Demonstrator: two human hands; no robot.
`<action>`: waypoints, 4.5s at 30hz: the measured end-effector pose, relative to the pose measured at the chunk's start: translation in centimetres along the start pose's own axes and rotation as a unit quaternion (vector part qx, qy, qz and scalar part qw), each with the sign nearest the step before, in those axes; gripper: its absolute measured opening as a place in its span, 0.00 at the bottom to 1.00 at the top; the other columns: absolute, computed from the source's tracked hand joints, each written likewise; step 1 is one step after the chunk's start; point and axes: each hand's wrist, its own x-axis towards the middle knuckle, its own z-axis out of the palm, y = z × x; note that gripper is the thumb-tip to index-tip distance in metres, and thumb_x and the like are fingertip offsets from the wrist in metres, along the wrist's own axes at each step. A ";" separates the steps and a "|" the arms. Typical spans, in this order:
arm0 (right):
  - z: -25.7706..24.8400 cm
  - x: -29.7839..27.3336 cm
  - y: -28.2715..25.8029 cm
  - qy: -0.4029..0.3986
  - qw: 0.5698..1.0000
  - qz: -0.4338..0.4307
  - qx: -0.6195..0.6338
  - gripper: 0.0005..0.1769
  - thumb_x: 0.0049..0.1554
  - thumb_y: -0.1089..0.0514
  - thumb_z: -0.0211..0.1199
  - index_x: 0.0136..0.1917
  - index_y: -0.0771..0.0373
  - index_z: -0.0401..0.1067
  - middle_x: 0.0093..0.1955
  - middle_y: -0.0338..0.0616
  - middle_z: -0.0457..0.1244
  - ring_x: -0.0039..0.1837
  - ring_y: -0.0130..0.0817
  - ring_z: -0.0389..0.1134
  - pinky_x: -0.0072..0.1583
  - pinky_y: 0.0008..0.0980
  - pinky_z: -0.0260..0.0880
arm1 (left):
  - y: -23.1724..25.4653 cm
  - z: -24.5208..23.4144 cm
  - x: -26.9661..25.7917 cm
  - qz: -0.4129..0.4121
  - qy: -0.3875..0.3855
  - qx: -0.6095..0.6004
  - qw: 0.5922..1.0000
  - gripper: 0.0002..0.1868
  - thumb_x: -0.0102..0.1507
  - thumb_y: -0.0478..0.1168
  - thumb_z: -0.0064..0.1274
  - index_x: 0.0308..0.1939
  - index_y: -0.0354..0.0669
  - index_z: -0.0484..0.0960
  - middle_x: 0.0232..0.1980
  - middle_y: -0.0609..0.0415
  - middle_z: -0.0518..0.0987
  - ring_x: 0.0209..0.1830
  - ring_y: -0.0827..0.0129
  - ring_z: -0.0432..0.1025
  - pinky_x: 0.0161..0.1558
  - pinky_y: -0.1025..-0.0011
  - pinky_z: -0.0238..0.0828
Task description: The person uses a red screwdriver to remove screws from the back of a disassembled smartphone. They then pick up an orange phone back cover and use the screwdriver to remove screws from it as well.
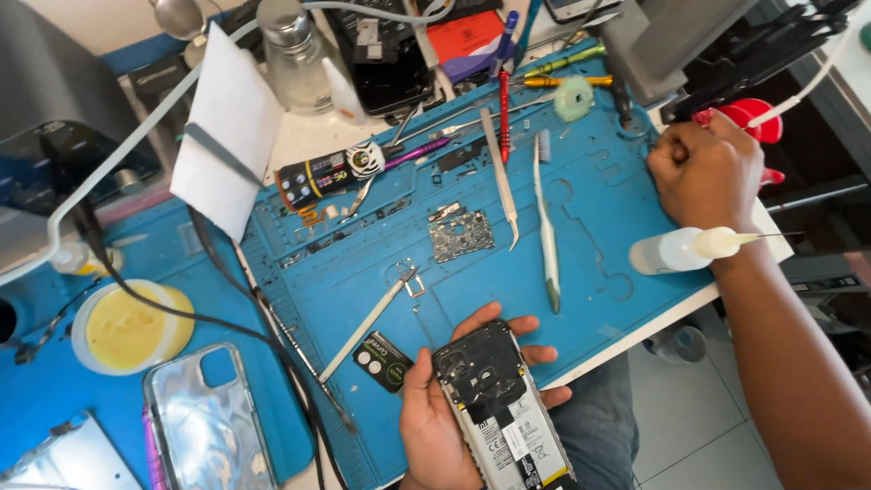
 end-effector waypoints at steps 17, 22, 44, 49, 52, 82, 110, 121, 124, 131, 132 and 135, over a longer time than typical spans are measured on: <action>-2.2 1.8 -0.6 -0.114 0.956 0.140 0.231 0.09 0.61 0.72 0.63 0.55 0.71 0.79 0.47 0.48 0.67 0.48 0.34 0.66 0.49 0.31 0.68 | -0.6 -0.1 0.7 0.030 0.050 0.005 0.998 0.42 0.62 0.61 0.34 0.68 0.29 0.67 0.63 0.25 0.71 0.52 0.36 0.71 0.44 0.35 0.74; -2.8 2.0 -0.7 -0.146 0.963 0.128 0.189 0.07 0.62 0.63 0.67 0.54 0.61 0.81 0.44 0.40 0.69 0.49 0.33 0.66 0.63 0.47 0.56 | -0.7 -0.3 0.8 0.034 0.051 0.016 0.998 0.41 0.62 0.60 0.33 0.67 0.29 0.68 0.62 0.24 0.71 0.52 0.35 0.71 0.43 0.35 0.74; -1.5 1.4 -0.7 -0.186 0.964 -0.051 -0.184 0.11 0.73 0.54 0.58 0.57 0.56 0.82 0.43 0.45 0.68 0.45 0.38 0.68 0.46 0.33 0.72 | 0.2 -0.7 0.0 -0.008 -0.010 -0.006 1.000 0.41 0.64 0.60 0.34 0.73 0.33 0.64 0.67 0.29 0.67 0.59 0.39 0.68 0.52 0.39 0.71; -1.3 1.5 0.6 -0.220 0.943 -0.076 -0.236 0.10 0.70 0.49 0.60 0.59 0.49 0.81 0.41 0.41 0.69 0.44 0.35 0.69 0.46 0.32 0.71 | 0.1 -0.7 0.0 -0.002 -0.010 -0.010 1.000 0.41 0.64 0.60 0.32 0.72 0.31 0.64 0.67 0.27 0.67 0.59 0.38 0.68 0.51 0.39 0.72; -1.0 1.9 0.8 -0.243 0.924 -0.086 -0.283 0.11 0.70 0.48 0.58 0.58 0.44 0.80 0.42 0.33 0.70 0.45 0.31 0.70 0.46 0.29 0.72 | 0.1 -0.9 0.1 -0.006 -0.014 -0.012 1.000 0.42 0.64 0.60 0.32 0.73 0.31 0.64 0.67 0.27 0.67 0.59 0.37 0.68 0.51 0.40 0.72; -4.4 1.1 -2.6 -0.079 0.982 0.098 0.141 0.12 0.62 0.71 0.60 0.55 0.66 0.81 0.45 0.46 0.70 0.49 0.36 0.69 0.65 0.44 0.64 | -0.5 -0.1 0.2 0.023 0.014 0.000 1.000 0.41 0.63 0.59 0.35 0.68 0.27 0.67 0.63 0.24 0.70 0.54 0.35 0.70 0.47 0.37 0.74; -3.3 2.2 -1.4 -0.186 0.982 0.041 -0.014 0.11 0.64 0.60 0.61 0.53 0.62 0.83 0.40 0.48 0.67 0.44 0.39 0.65 0.48 0.38 0.66 | -0.3 -0.3 0.4 0.009 0.024 0.006 1.000 0.42 0.62 0.60 0.35 0.68 0.27 0.67 0.64 0.24 0.70 0.55 0.35 0.70 0.47 0.37 0.74; -2.9 5.1 -1.8 -0.335 0.926 0.053 -0.167 0.11 0.58 0.55 0.59 0.44 0.56 0.82 0.40 0.39 0.72 0.45 0.42 0.70 0.50 0.34 0.67 | 0.3 -1.0 0.2 -0.021 -0.019 -0.008 1.000 0.41 0.63 0.60 0.35 0.71 0.31 0.65 0.67 0.28 0.67 0.60 0.37 0.68 0.52 0.41 0.73; -3.0 5.7 -3.4 -0.352 0.906 0.046 -0.231 0.13 0.60 0.53 0.57 0.40 0.55 0.80 0.34 0.41 0.70 0.39 0.43 0.68 0.40 0.36 0.67 | 0.3 -1.1 0.1 -0.017 -0.023 -0.017 0.999 0.41 0.63 0.59 0.35 0.71 0.31 0.65 0.67 0.27 0.67 0.60 0.36 0.68 0.51 0.42 0.73; -0.7 4.1 -1.0 -0.294 0.902 -0.044 -0.314 0.12 0.57 0.51 0.54 0.38 0.52 0.76 0.27 0.37 0.64 0.32 0.36 0.64 0.36 0.30 0.63 | 0.3 -1.1 0.1 -0.018 -0.007 -0.032 0.999 0.41 0.63 0.59 0.35 0.70 0.29 0.66 0.66 0.25 0.67 0.58 0.35 0.68 0.50 0.41 0.73; -0.8 4.2 -1.0 -0.295 0.901 -0.042 -0.315 0.12 0.57 0.51 0.54 0.38 0.52 0.76 0.27 0.37 0.64 0.32 0.36 0.64 0.36 0.30 0.63 | 0.3 -1.1 0.1 -0.021 -0.007 -0.032 0.999 0.41 0.63 0.59 0.35 0.70 0.29 0.66 0.66 0.25 0.67 0.58 0.35 0.68 0.50 0.41 0.73; -0.8 3.8 -0.9 -0.282 0.909 -0.060 -0.301 0.12 0.59 0.52 0.55 0.38 0.54 0.75 0.28 0.35 0.64 0.34 0.31 0.65 0.39 0.29 0.64 | 0.3 -1.0 0.1 -0.017 -0.006 -0.003 1.000 0.41 0.62 0.60 0.34 0.69 0.31 0.66 0.67 0.27 0.68 0.59 0.37 0.68 0.51 0.40 0.73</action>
